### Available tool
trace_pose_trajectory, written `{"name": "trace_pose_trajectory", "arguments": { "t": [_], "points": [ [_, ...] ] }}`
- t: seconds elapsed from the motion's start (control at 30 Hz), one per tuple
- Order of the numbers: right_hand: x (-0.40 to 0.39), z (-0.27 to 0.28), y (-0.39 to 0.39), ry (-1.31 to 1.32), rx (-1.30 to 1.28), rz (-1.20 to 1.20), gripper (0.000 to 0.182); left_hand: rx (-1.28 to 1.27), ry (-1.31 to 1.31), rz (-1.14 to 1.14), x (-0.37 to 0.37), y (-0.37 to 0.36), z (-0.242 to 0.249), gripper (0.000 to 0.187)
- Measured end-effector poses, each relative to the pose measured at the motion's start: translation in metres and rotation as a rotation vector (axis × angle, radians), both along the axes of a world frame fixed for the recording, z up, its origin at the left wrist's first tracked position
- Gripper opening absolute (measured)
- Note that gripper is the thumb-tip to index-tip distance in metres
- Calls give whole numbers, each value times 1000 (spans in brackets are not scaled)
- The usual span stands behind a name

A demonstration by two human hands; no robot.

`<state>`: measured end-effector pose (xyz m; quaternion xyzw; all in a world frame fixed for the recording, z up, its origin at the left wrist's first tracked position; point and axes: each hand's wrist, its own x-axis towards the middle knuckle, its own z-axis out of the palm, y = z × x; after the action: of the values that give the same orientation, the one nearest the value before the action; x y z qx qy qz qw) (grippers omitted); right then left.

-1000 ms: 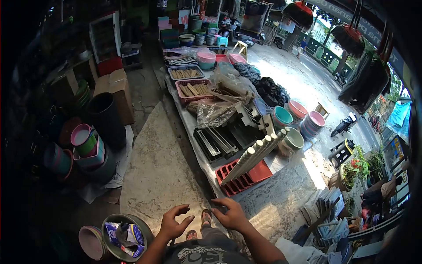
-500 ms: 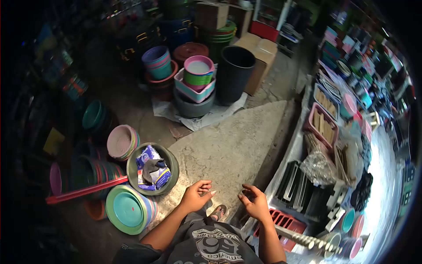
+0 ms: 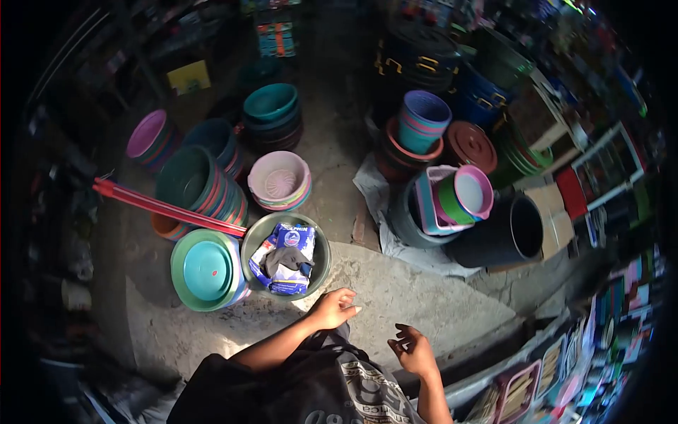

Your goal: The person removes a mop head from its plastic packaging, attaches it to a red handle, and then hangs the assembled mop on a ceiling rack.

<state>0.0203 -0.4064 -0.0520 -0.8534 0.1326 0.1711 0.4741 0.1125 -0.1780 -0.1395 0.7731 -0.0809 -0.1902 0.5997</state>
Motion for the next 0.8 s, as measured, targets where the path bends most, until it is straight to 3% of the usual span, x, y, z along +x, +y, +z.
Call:
{"name": "trace_pose_trajectory", "arguments": {
  "t": [0.17,0.27,0.43,0.6,0.67,0.7,0.8],
  "points": [
    [99,25,-31,-160,-30,150,40,-5,-82,202,48,-12,27,43],
    [154,19,-34,-84,19,284,42,36,-17,299,59,-6,32,42],
    [226,17,-9,-28,55,667,42,-65,124,650,43,-3,-8,42],
    [295,1,6,-15,87,1091,48,-287,310,973,32,-10,-29,42],
    [324,-13,20,-114,-127,1280,49,-278,368,1107,31,-16,-44,44],
    [340,-22,28,-109,-87,1317,49,-306,368,1163,32,-22,-38,44],
    [379,-58,66,32,-107,1440,55,-470,366,1428,26,-27,-28,61]
  ]
}}
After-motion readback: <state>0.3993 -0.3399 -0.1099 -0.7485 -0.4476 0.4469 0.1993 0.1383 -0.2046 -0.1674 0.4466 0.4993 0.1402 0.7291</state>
